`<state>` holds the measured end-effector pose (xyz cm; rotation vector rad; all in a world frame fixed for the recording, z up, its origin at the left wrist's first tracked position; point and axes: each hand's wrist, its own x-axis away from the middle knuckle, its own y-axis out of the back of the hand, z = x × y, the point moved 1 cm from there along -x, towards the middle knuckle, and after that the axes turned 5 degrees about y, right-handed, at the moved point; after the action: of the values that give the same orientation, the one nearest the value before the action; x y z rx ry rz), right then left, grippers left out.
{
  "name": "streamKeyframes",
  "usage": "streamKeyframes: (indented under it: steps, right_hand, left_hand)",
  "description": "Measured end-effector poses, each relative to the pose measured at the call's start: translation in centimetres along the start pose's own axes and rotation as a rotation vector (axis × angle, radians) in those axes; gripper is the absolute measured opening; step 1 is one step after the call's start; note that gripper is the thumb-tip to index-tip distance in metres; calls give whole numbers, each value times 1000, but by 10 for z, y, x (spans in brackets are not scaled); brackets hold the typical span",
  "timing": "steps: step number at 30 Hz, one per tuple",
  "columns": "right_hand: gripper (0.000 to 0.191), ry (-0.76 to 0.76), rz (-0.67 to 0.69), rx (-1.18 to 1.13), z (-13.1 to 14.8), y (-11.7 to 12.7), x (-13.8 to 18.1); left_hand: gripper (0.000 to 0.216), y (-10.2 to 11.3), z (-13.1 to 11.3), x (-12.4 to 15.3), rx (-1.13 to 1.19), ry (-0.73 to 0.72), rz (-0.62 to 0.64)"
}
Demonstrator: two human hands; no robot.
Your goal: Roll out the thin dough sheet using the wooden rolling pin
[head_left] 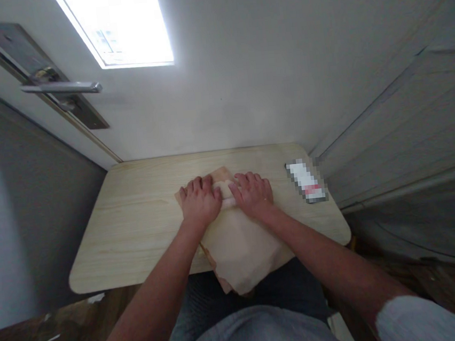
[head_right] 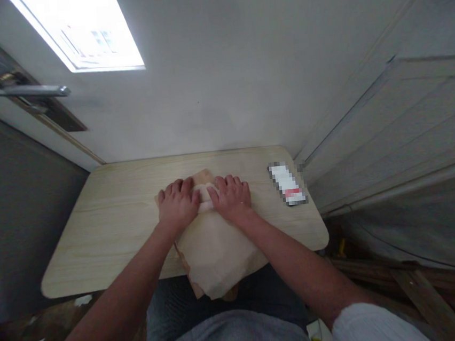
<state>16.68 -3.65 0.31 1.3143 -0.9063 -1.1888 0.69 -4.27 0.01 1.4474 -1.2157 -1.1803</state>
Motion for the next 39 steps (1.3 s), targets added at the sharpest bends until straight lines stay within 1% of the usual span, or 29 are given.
streamKeyframes:
  steps: [6, 13, 19, 23, 28, 34, 39]
  right_hand:
    - [52, -10, 55, -4, 1, 0, -10]
    - [62, -57, 137, 16, 3, 0, -20]
    - [69, -70, 156, -4, 3, -1, -31]
    - [69, -78, 142, -31, 2, -3, -40]
    - [70, -98, 121, -25, 2, -6, -50]
    - [72, -114, 143, -34, 1, -7, -59]
    - [69, -145, 173, -63, -1, -5, -73]
  left_hand:
    - [49, 1, 2, -9, -15, 3, -30]
    - [46, 3, 3, -20, -37, 20, -11]
    - [47, 3, 3, -30, -27, 30, 4]
    - [48, 3, 4, -39, -40, 24, 19]
    - [49, 0, 6, -51, -42, 1, 9]
    - [51, -1, 7, -60, -40, 10, 44]
    - [51, 1, 6, -71, -52, 9, 37]
